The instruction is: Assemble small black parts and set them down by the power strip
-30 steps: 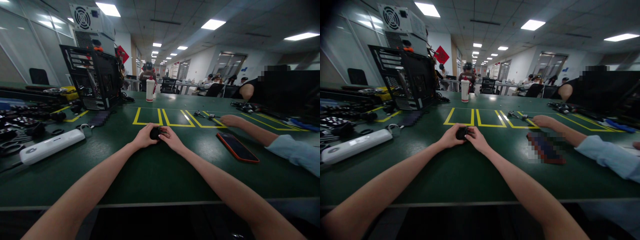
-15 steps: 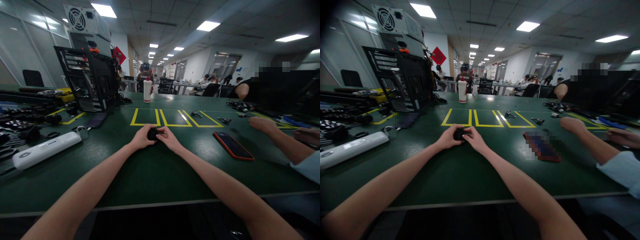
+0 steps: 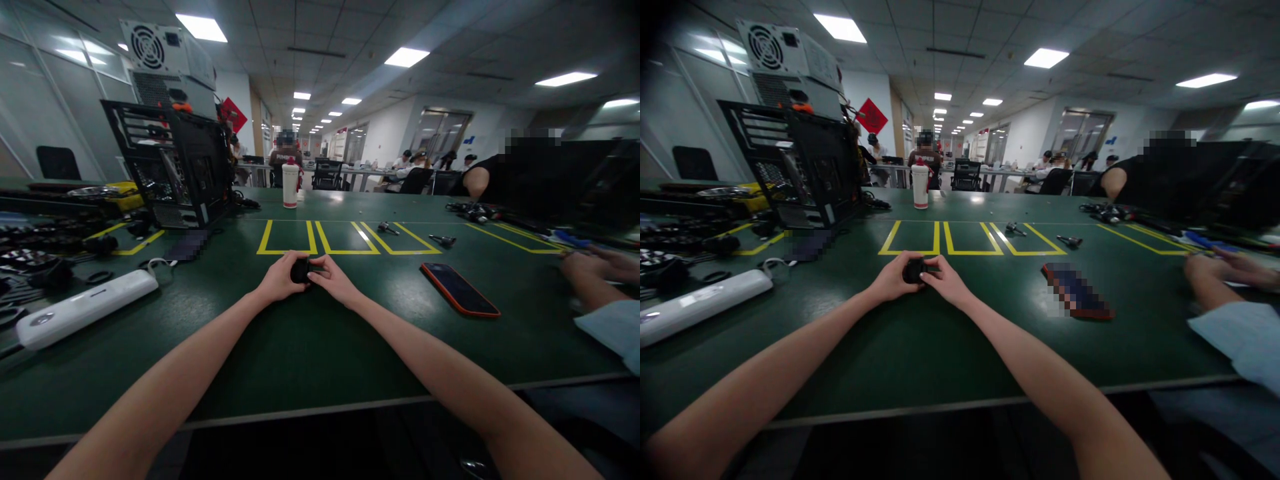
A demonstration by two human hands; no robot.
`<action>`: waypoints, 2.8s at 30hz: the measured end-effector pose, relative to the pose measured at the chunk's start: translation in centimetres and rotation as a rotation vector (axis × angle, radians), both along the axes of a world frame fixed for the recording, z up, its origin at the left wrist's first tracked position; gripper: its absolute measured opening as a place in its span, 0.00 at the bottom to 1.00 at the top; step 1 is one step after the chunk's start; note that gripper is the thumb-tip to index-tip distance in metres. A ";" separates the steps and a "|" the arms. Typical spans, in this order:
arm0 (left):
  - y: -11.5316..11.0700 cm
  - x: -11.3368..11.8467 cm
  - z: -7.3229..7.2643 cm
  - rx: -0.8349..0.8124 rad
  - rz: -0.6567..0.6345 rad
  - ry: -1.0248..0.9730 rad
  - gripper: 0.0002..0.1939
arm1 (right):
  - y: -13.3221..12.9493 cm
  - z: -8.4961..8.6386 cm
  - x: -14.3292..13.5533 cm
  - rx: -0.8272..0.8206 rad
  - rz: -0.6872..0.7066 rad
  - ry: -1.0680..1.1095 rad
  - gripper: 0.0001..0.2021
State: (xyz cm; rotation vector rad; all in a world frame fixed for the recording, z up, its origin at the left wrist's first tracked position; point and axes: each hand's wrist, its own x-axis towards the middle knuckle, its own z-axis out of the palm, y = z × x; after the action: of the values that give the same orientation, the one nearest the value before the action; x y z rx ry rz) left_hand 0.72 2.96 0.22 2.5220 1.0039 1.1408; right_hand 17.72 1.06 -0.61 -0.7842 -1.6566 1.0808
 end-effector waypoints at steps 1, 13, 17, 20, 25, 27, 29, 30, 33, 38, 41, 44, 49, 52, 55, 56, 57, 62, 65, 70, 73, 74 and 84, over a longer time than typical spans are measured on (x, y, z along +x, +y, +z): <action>0.0 0.0 0.0 0.003 -0.001 -0.003 0.29 | 0.1 0.0 0.0 0.004 -0.013 -0.005 0.11; -0.2 -0.1 0.3 -0.016 -0.019 0.009 0.29 | 0.4 -0.2 0.2 0.032 0.011 -0.062 0.17; -0.1 -0.1 0.2 -0.005 -0.001 0.011 0.29 | 0.1 -0.1 0.1 0.040 -0.005 -0.038 0.12; -0.1 0.0 0.1 0.002 0.004 0.011 0.29 | 0.3 -0.1 0.0 0.053 -0.029 -0.050 0.09; -0.1 -0.1 0.1 -0.008 0.003 0.010 0.29 | 0.7 -0.4 0.0 0.026 -0.076 -0.058 0.15; 0.0 -0.1 0.1 -0.010 -0.005 0.009 0.29 | 0.7 -0.4 0.0 0.014 -0.058 -0.064 0.15; 0.0 -0.1 0.1 -0.006 -0.013 0.006 0.29 | 0.5 -0.4 0.1 0.025 -0.030 -0.053 0.16; 0.0 -0.1 0.1 -0.005 -0.014 0.005 0.29 | 0.4 -0.3 0.1 0.030 -0.020 -0.040 0.16; 0.0 -0.1 0.2 -0.005 -0.008 0.008 0.29 | 0.2 -0.2 0.0 0.036 -0.013 -0.007 0.14; 0.0 -0.1 0.1 -0.005 0.001 0.010 0.29 | 0.7 -0.5 -0.1 0.059 -0.055 -0.014 0.10; 0.0 -0.1 0.1 -0.006 -0.001 0.007 0.29 | 0.8 -0.5 -0.1 0.042 -0.079 -0.035 0.14; -0.1 -0.1 0.1 -0.010 -0.004 0.001 0.29 | 0.5 -0.2 0.0 0.014 -0.034 -0.042 0.16; -0.1 -0.1 0.1 -0.014 0.004 0.010 0.30 | -0.1 0.0 0.0 0.015 0.003 -0.011 0.16; -0.1 -0.1 0.1 -0.022 0.010 0.010 0.30 | -0.1 0.1 -0.2 -0.013 -0.010 0.015 0.12; -0.1 -0.1 0.2 -0.023 0.003 0.006 0.29 | 0.1 0.3 -0.3 -0.013 -0.041 0.018 0.11; -0.2 -0.1 0.2 -0.025 -0.003 0.006 0.29 | 0.2 0.3 -0.4 -0.010 -0.060 0.015 0.12; -0.2 -0.1 0.3 -0.028 -0.009 0.005 0.29 | 0.2 0.3 -0.4 -0.015 -0.072 0.012 0.13; -0.3 -0.2 0.4 -0.030 -0.014 0.002 0.29 | 0.4 0.0 -0.2 -0.057 -0.005 0.006 0.17; -0.3 -0.2 0.4 -0.032 -0.022 0.005 0.28 | 0.3 -0.2 -0.1 -0.014 0.012 0.009 0.17; -0.3 -0.2 0.4 -0.040 -0.012 -0.002 0.29 | 0.2 -0.1 -0.2 0.007 -0.029 0.015 0.10; -0.3 -0.1 0.4 -0.042 -0.018 0.002 0.29 | 0.3 0.0 -0.3 0.012 -0.060 0.000 0.11; -0.3 -0.1 0.4 -0.042 -0.020 0.003 0.29 | 0.3 0.0 -0.2 0.009 -0.066 -0.006 0.13; -0.2 -0.1 0.2 -0.028 -0.008 0.003 0.29 | 0.2 -0.3 0.1 0.027 0.012 -0.001 0.15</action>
State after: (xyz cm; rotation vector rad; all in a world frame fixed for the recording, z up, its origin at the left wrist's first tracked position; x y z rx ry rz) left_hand 0.61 2.74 0.46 2.5044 1.0028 1.1126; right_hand 17.79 1.27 -0.88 -0.7590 -1.6753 1.0643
